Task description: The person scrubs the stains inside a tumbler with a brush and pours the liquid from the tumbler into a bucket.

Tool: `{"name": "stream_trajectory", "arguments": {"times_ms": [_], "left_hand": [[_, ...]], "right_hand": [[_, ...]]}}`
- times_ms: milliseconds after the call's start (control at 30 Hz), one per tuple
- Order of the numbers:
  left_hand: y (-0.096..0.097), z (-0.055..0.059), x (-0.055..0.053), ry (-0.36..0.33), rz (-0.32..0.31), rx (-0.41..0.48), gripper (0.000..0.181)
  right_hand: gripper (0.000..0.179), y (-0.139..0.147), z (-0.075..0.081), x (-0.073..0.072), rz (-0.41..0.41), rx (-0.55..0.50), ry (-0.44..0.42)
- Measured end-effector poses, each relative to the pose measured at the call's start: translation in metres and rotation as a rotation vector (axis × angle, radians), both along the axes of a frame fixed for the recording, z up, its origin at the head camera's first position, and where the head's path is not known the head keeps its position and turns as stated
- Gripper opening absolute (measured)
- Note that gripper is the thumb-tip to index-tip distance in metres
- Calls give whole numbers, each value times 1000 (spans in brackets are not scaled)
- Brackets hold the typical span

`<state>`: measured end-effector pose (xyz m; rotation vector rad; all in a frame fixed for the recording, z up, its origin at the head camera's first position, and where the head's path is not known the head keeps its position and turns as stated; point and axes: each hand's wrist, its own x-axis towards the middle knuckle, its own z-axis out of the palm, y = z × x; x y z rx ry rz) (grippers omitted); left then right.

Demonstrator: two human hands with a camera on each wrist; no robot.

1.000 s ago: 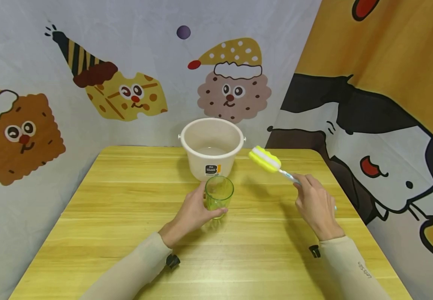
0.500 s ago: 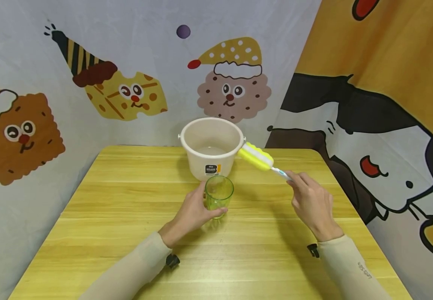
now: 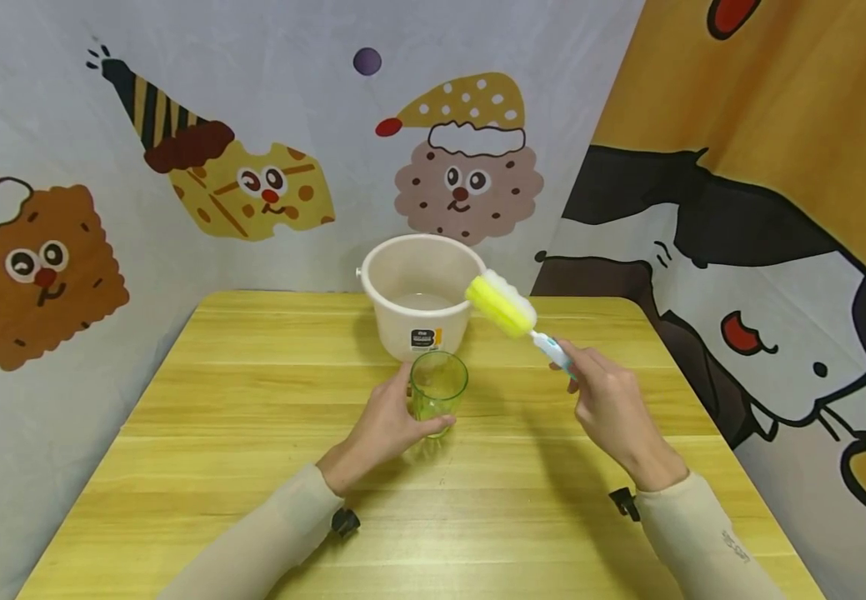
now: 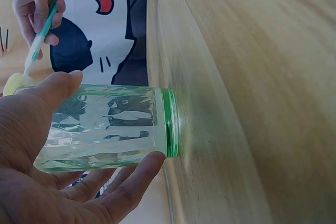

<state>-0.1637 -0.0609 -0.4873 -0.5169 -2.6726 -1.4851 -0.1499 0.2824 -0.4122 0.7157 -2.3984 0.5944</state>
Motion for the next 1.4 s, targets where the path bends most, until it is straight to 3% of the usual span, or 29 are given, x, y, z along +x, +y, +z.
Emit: {"name": "stream_trajectory", "arguments": {"times_ms": [233,633,967,1400], "left_hand": [[0,0,0,14,-7,8,105],[0,-2,0,15,-5,6,106],[0,-2,0,13,3,8,105],[0,-1,-1,-15,-1,-5,106]], "right_hand": [[65,-8,10,7,41,30,-83],[61,-15,21,17,123,-43,-228],[63,-22,23,17,171,-31,-206],[59,-32,22,15,139,7,-154]]}}
